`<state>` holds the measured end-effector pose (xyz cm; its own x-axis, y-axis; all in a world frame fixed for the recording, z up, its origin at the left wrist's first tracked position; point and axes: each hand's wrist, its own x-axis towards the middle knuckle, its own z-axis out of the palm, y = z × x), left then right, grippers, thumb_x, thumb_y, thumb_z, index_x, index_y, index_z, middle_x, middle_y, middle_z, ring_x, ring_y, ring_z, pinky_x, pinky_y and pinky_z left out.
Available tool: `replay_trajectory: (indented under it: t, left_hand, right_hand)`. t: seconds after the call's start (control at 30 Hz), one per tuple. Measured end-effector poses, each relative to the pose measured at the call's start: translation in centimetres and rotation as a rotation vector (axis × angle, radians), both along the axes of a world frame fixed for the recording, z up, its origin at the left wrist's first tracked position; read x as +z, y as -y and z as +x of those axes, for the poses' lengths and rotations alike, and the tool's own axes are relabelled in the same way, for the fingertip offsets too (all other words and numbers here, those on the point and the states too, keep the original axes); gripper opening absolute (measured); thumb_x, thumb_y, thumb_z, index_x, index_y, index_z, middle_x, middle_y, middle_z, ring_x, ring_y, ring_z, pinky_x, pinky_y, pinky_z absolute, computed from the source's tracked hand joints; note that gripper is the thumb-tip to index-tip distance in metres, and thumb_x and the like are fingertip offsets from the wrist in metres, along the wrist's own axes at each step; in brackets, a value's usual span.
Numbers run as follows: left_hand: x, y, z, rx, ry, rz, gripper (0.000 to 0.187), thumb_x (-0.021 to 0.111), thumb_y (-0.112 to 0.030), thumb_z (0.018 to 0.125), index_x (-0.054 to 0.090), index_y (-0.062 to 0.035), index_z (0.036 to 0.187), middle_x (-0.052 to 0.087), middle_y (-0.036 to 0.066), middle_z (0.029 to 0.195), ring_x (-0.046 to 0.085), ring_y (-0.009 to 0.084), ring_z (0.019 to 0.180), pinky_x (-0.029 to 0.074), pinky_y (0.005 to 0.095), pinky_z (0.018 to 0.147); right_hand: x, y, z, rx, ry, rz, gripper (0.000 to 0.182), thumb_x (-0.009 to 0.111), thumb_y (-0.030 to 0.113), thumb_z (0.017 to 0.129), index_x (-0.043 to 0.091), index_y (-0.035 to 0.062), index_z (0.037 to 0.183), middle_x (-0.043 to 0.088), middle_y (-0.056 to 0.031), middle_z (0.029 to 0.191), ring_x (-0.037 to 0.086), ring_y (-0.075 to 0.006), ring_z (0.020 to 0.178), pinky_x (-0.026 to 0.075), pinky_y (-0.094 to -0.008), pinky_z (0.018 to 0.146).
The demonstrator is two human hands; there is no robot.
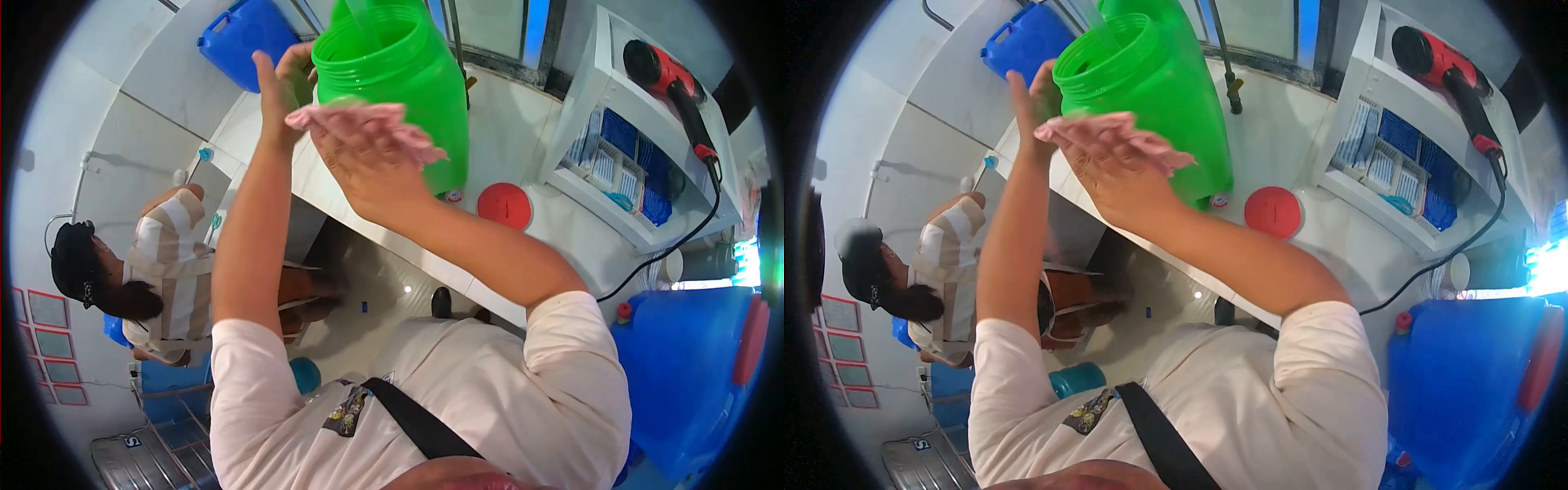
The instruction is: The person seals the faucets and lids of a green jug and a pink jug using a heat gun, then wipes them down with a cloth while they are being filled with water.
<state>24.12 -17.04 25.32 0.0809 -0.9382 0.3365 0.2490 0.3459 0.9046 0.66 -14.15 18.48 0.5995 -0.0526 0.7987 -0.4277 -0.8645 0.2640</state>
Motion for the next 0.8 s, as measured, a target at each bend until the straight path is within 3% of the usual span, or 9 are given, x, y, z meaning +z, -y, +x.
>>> replay_trajectory:
  t: [0.1,0.2,0.27,0.37,0.47,0.6,0.67,0.73,0.8]
  left_hand:
    - [1.9,0.1,-4.5,0.208,0.065,0.127,0.092,0.019,-0.078,0.097,0.051,-0.0017,0.137,0.058,0.011,0.136,0.050,0.0229,0.130,0.032,0.0375,0.114]
    - [-0.1,-0.4,-5.6,0.295,0.066,0.038,0.090,0.021,-0.077,0.098,0.047,-0.0024,0.142,0.055,0.012,0.141,0.050,0.0234,0.129,0.033,0.0377,0.114]
    - [-1.0,-0.5,-6.0,0.286,0.045,0.022,0.085,0.025,-0.073,0.100,0.044,-0.0029,0.145,0.052,0.011,0.143,0.051,0.0225,0.128,0.035,0.0372,0.113]
    - [-2.0,0.0,-5.8,0.290,0.201,-0.071,0.066,0.028,-0.057,0.107,0.042,-0.0052,0.144,0.055,0.010,0.137,0.055,0.0178,0.121,0.045,0.0326,0.102]
    - [-2.3,1.6,-3.0,0.311,0.263,-0.140,0.048,0.035,-0.042,0.107,0.048,-0.0067,0.136,0.058,0.008,0.129,0.056,0.0181,0.117,0.047,0.0338,0.101]
    - [-1.9,1.0,-4.1,0.299,0.130,-0.067,0.039,0.038,-0.035,0.107,0.052,-0.0085,0.132,0.060,0.006,0.123,0.059,0.0178,0.111,0.049,0.0331,0.098]
    - [-3.1,2.1,-2.4,0.329,0.418,-0.200,0.042,0.039,-0.039,0.106,0.052,-0.0092,0.132,0.061,0.007,0.123,0.061,0.0192,0.110,0.051,0.0337,0.096]
    - [-3.1,1.9,-2.8,0.229,-0.030,-0.043,0.044,0.039,-0.043,0.106,0.052,-0.0095,0.132,0.063,0.007,0.120,0.063,0.0196,0.109,0.053,0.0341,0.094]
    - [-2.8,1.4,-4.2,0.273,0.047,-0.098,0.046,0.039,-0.044,0.106,0.052,-0.0095,0.132,0.064,0.007,0.121,0.063,0.0199,0.109,0.053,0.0342,0.093]
  right_hand:
    - [-7.4,0.3,0.8,-0.110,-0.400,-0.210,0.058,0.049,0.025,0.095,0.048,-0.0014,0.147,0.048,-0.0174,0.151,0.043,-0.0300,0.141,0.032,-0.0529,0.116]
    - [-15.2,3.3,-1.7,0.815,-0.173,0.897,0.050,0.046,0.028,0.099,0.056,0.0010,0.140,0.056,-0.0205,0.140,0.048,-0.0280,0.134,0.045,-0.0475,0.102]
    - [-16.4,4.2,-3.8,1.121,-0.067,1.284,0.049,0.045,0.028,0.100,0.059,0.0018,0.138,0.059,-0.0215,0.137,0.050,-0.0274,0.132,0.050,-0.0457,0.097]
    - [-10.1,5.6,-8.9,0.414,-0.420,0.920,0.048,0.048,0.034,0.099,0.059,0.0133,0.141,0.053,-0.0093,0.146,0.048,-0.0254,0.135,0.044,-0.0469,0.103]
    - [-4.3,5.6,-6.6,-0.007,0.095,-0.102,0.049,0.050,0.031,0.096,0.056,0.0193,0.144,0.045,-0.0026,0.155,0.038,-0.0327,0.145,0.022,-0.0559,0.120]
    - [-5.4,2.4,-2.6,-0.034,-0.070,-0.041,0.052,0.048,0.027,0.096,0.052,0.0213,0.148,0.046,-0.0007,0.155,0.032,-0.0271,0.149,0.020,-0.0450,0.123]
    - [-10.9,1.3,-2.1,-0.105,-0.624,-0.349,0.055,0.048,0.023,0.095,0.049,0.0251,0.150,0.048,-0.0039,0.152,0.035,-0.0233,0.147,0.025,-0.0379,0.121]
    - [-16.9,3.3,-3.4,-0.167,-0.633,-0.525,0.054,0.048,0.022,0.096,0.049,0.0223,0.150,0.044,-0.0067,0.154,0.035,-0.0232,0.147,0.027,-0.0388,0.120]
    - [-18.2,5.1,-5.6,-0.217,-0.643,-0.712,0.054,0.047,0.021,0.096,0.049,0.0195,0.150,0.041,-0.0094,0.157,0.035,-0.0230,0.146,0.029,-0.0397,0.119]
